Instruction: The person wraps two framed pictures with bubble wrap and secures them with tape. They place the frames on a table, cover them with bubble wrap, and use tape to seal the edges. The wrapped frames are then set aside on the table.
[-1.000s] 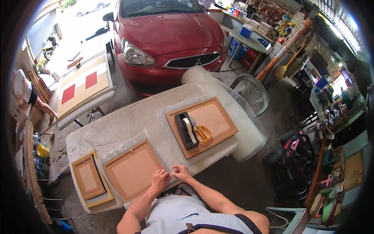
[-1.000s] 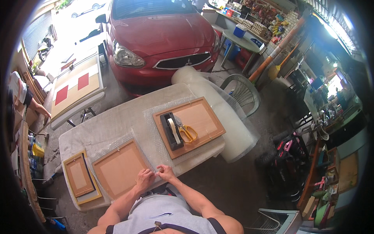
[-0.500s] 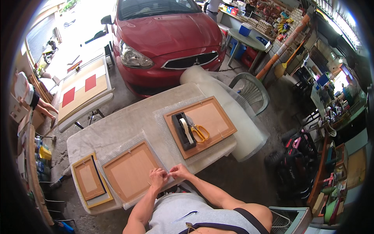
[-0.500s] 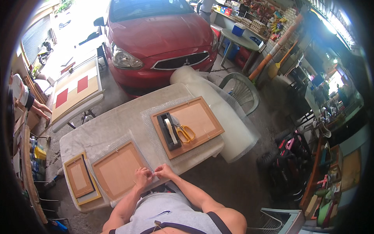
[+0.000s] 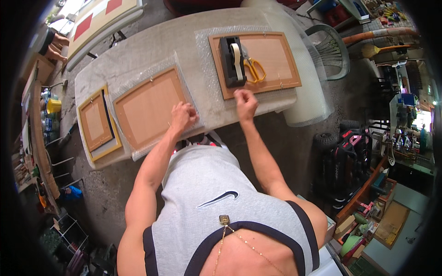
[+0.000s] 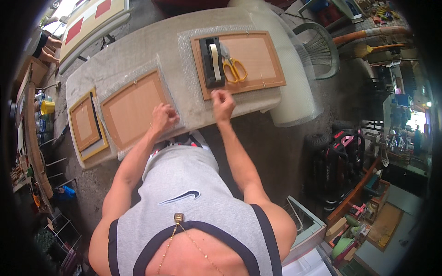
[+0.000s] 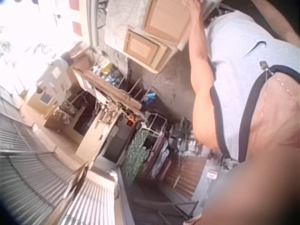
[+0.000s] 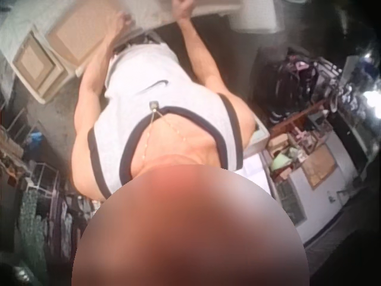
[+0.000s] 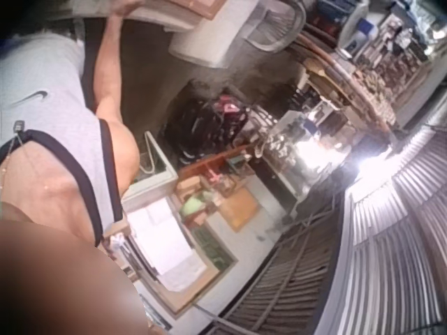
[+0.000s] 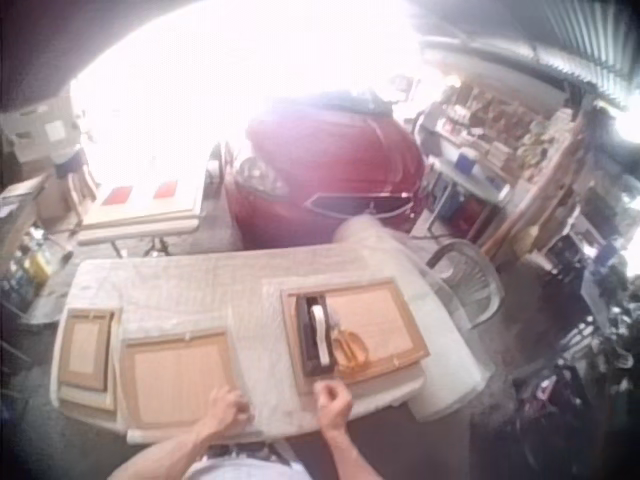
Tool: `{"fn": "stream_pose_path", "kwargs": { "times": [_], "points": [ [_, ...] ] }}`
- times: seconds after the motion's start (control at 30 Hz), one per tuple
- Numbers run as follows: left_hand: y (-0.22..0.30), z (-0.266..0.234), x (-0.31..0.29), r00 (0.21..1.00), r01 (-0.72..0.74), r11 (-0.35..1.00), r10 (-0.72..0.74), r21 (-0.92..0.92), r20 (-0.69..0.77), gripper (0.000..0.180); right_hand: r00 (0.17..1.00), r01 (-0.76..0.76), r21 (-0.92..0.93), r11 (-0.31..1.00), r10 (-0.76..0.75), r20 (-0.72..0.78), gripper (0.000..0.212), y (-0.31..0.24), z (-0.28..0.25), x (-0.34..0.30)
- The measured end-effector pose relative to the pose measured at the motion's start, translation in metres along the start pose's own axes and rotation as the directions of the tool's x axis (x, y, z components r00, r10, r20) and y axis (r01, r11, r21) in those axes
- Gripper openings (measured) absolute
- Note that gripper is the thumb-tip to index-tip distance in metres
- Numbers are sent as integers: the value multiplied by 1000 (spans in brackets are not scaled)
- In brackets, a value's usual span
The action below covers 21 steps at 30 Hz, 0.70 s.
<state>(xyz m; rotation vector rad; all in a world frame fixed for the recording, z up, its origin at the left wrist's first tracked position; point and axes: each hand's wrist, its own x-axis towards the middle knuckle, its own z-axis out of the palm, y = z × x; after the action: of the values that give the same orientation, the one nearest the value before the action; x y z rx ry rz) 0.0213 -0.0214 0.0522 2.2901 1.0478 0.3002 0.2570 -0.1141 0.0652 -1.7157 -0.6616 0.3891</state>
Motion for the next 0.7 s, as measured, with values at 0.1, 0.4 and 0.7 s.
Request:
{"fn": "stream_pose_path", "kwargs": {
  "times": [0.1,0.4,0.7],
  "points": [
    [3,-5,7,999,3,1000,-3,-6,42,13,990,-13,-183,983,-12,-139,22,-2,-10,42],
    [7,-21,8,976,117,988,-97,-97,194,21,708,-625,62,778,532,464,32,-16,-6,113],
    [0,-20,15,955,170,979,-135,-114,263,23,887,-246,280,928,99,451,22,25,-20,66]
  ]
}}
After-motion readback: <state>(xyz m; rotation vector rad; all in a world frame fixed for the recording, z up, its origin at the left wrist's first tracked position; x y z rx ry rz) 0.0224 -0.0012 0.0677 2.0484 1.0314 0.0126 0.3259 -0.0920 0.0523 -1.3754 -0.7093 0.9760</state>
